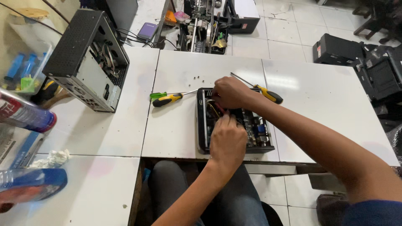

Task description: The person uses a screwdriver to remove screws from the side of a computer case. They then disconnect internal cables and remove the motherboard from the case.

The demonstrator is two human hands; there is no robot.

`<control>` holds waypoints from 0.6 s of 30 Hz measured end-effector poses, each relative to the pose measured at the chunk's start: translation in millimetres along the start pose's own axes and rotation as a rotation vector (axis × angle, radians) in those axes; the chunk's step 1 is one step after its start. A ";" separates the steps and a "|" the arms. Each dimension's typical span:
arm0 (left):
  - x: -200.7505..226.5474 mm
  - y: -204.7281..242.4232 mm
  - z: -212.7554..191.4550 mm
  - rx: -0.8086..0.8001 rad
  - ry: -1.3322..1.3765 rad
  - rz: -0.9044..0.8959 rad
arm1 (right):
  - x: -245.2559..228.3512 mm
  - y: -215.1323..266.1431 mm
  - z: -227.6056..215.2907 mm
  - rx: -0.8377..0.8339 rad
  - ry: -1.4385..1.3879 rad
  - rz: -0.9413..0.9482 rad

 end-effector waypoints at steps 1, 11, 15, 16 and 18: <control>5.5 0.2 17.1 -0.065 -0.040 0.020 | -4.3 -0.5 -11.6 -0.013 -0.042 0.032; -5.3 -6.8 1.5 -0.591 0.019 -0.001 | 4.3 -7.6 8.6 -0.002 0.003 0.107; -6.1 -7.3 2.3 -0.604 0.044 0.022 | 5.4 -7.4 2.3 0.030 -0.026 0.099; -5.8 -8.0 -1.0 -0.597 0.063 0.025 | 4.5 -5.7 -3.4 0.040 -0.058 0.090; -5.8 -9.1 1.6 -0.596 0.062 0.024 | 10.2 -7.2 -3.9 0.035 -0.079 0.052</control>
Point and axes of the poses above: each hand's wrist, its own y-axis away from the middle knuckle, its own z-axis out of the palm, x = y × z, the point moved 4 cm from there along -y, towards the middle knuckle, and after that the axes turned 13 degrees about -x, right-handed, at the moved point
